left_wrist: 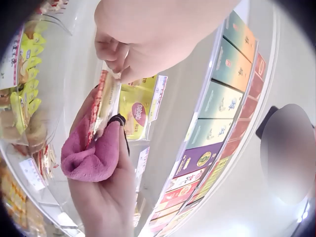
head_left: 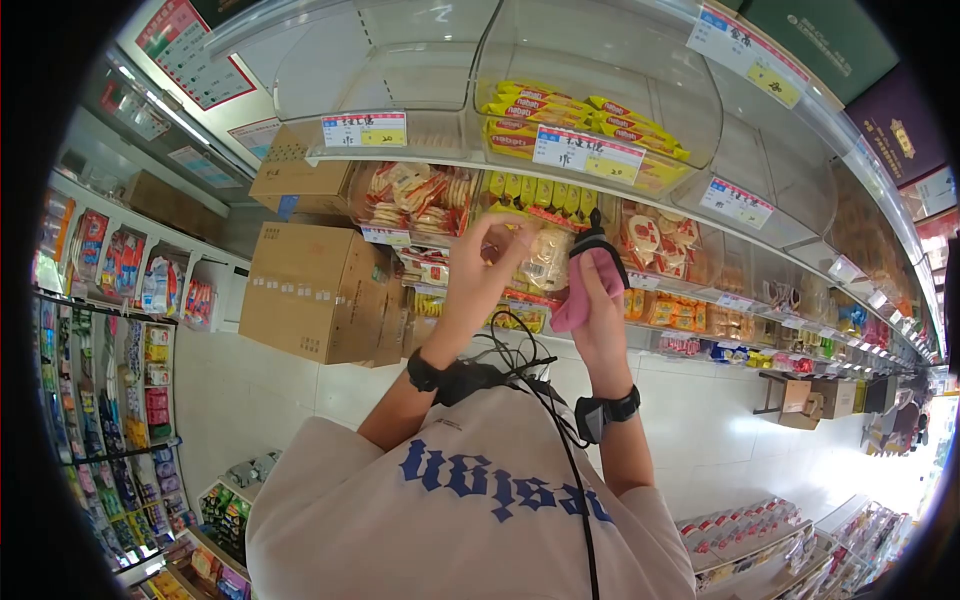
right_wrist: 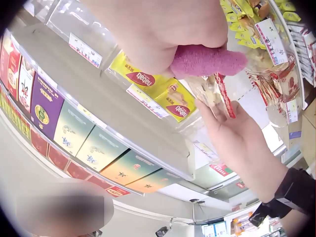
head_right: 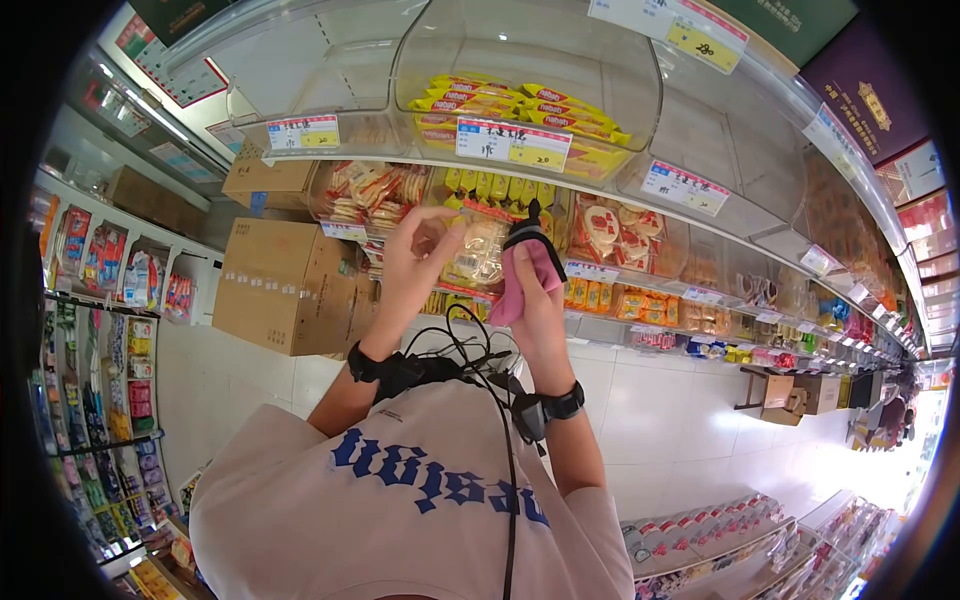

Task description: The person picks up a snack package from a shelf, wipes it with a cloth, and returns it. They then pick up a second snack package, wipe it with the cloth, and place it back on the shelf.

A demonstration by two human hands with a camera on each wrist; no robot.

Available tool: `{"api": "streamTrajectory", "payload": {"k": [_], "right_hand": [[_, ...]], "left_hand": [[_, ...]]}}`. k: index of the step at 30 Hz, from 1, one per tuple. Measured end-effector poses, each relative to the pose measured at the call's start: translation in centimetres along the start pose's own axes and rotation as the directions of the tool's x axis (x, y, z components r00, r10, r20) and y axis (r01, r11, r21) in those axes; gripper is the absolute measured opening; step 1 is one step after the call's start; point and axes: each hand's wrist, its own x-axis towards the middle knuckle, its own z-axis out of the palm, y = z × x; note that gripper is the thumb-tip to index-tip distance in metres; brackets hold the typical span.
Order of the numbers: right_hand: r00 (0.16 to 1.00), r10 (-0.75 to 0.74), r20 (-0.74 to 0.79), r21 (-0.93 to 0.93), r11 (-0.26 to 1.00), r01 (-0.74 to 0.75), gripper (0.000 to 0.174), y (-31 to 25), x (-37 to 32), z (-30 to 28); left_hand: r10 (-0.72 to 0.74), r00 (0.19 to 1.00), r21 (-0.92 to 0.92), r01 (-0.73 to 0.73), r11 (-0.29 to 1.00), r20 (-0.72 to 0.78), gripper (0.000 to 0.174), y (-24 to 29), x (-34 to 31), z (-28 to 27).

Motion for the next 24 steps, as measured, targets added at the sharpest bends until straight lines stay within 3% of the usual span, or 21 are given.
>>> {"api": "streamTrajectory", "payload": {"k": [1, 3, 4, 5, 6, 8, 10, 11, 14, 17, 20, 23, 24], "right_hand": [[1.000, -0.008, 0.001, -0.060, 0.998, 0.008, 0.023, 0.1, -0.1, -0.2], [0.974, -0.219, -0.051, -0.309, 0.931, 0.193, 0.025, 0.1, -0.8, 1.2], [0.944, -0.325, -0.056, -0.430, 0.861, 0.271, 0.027, 0.1, -1.3, 2.1], [0.914, -0.405, 0.034, -0.521, 0.773, 0.362, 0.037, 2.0, -0.8, 0.8], [0.890, -0.429, 0.153, -0.616, 0.663, 0.426, 0.042, 1.6, -0.8, 1.4], [0.780, -0.479, 0.402, -0.701, 0.387, 0.599, 0.050, 1.0, -0.6, 2.3], [0.795, -0.476, 0.376, -0.700, 0.416, 0.580, 0.054, 1.7, -0.2, 1.9], [0.804, -0.473, 0.362, -0.700, 0.432, 0.569, 0.056, 1.9, -0.1, 1.6], [0.868, -0.368, 0.335, -0.685, 0.537, 0.492, 0.060, 1.5, 0.1, 1.2], [0.875, -0.343, 0.340, -0.668, 0.567, 0.482, 0.061, 1.2, 0.0, 1.2], [0.850, -0.379, 0.365, -0.747, 0.426, 0.510, 0.057, 1.0, 0.7, 0.9], [0.907, -0.355, 0.228, -0.762, 0.515, 0.393, 0.045, 1.4, 1.4, -0.3], [0.952, -0.261, 0.162, -0.732, 0.615, 0.294, 0.039, 0.9, 1.4, -0.4]], "left_hand": [[0.075, 0.997, 0.070, -0.076, 0.995, 0.014, 0.027, 0.1, 0.0, 0.1], [0.223, 0.973, 0.204, -0.231, 0.951, 0.059, 0.035, 0.4, -0.2, 0.5], [0.152, 0.987, 0.083, -0.155, 0.984, 0.051, 0.038, 0.3, -0.4, 1.2], [0.080, 0.995, -0.040, -0.078, 0.996, 0.052, 0.042, 0.1, -0.7, 2.1], [0.008, 0.998, -0.161, 0.002, 0.987, 0.063, 0.045, 0.1, -0.9, 2.6], [-0.105, 0.983, -0.213, 0.136, 0.968, 0.150, 0.050, 0.5, -0.9, 1.9], [-0.158, 0.965, -0.216, 0.203, 0.955, 0.209, 0.049, 1.3, -0.6, 1.3], [-0.097, 0.981, -0.208, 0.131, 0.969, 0.166, 0.047, 1.0, -0.6, 1.6], [-0.073, 0.980, -0.199, 0.110, 0.974, 0.183, 0.043, 0.1, -0.2, 1.1], [-0.133, 0.970, -0.255, 0.183, 0.950, 0.202, 0.036, 0.7, -0.3, 0.5], [-0.115, 0.984, -0.255, 0.147, 0.956, 0.138, 0.035, 1.1, -0.5, 0.8], [-0.107, 0.991, -0.141, 0.117, 0.983, 0.077, 0.037, 0.2, -0.5, 0.7], [-0.112, 0.992, -0.131, 0.118, 0.984, 0.056, 0.038, -0.5, -0.5, 0.7]]}}
